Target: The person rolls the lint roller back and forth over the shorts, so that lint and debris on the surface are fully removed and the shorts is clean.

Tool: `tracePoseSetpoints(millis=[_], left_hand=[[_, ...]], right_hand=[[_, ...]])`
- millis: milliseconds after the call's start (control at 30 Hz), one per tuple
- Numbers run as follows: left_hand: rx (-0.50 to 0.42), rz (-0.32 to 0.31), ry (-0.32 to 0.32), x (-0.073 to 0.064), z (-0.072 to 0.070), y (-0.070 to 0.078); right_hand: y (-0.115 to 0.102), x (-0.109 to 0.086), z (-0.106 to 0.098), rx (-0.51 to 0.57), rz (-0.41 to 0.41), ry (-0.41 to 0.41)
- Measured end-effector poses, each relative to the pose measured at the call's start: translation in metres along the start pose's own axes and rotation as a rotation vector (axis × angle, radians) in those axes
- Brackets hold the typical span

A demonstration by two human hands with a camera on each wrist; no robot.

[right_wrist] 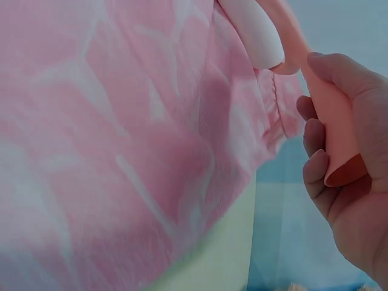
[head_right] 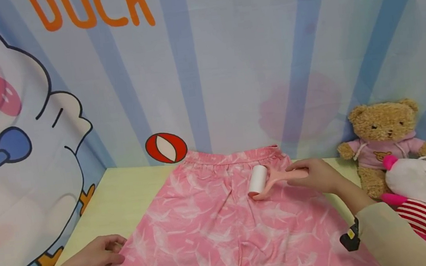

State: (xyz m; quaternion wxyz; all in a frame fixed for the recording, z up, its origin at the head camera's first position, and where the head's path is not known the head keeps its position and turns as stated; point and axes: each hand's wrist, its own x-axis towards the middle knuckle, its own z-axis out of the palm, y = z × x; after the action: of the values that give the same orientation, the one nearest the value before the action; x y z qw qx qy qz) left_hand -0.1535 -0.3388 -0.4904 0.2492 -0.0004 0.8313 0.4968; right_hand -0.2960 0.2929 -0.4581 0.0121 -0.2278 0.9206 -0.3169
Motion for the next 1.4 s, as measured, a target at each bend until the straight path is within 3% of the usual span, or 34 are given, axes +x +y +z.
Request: tracePoseSetpoints(millis=[400, 767, 1067, 1400], left_hand=[[-0.005, -0.003, -0.001, 0.0, 0.0, -0.001], [0.007, 0.0, -0.009, 0.003, -0.001, -0.004], [0.017, 0.007, -0.012, 0.002, -0.002, -0.003], [0.017, 0.005, -0.015, 0.001, -0.001, 0.001]], right_hand=[[-0.022, 0.012, 0.028, -0.019, 0.034, 0.078], [-0.036, -0.005, 0.023, 0.014, 0.016, 0.126], [-0.054, -0.027, 0.017, 0.08, -0.018, 0.035], [-0.056, -0.039, 0.036, 0.133, -0.038, -0.09]])
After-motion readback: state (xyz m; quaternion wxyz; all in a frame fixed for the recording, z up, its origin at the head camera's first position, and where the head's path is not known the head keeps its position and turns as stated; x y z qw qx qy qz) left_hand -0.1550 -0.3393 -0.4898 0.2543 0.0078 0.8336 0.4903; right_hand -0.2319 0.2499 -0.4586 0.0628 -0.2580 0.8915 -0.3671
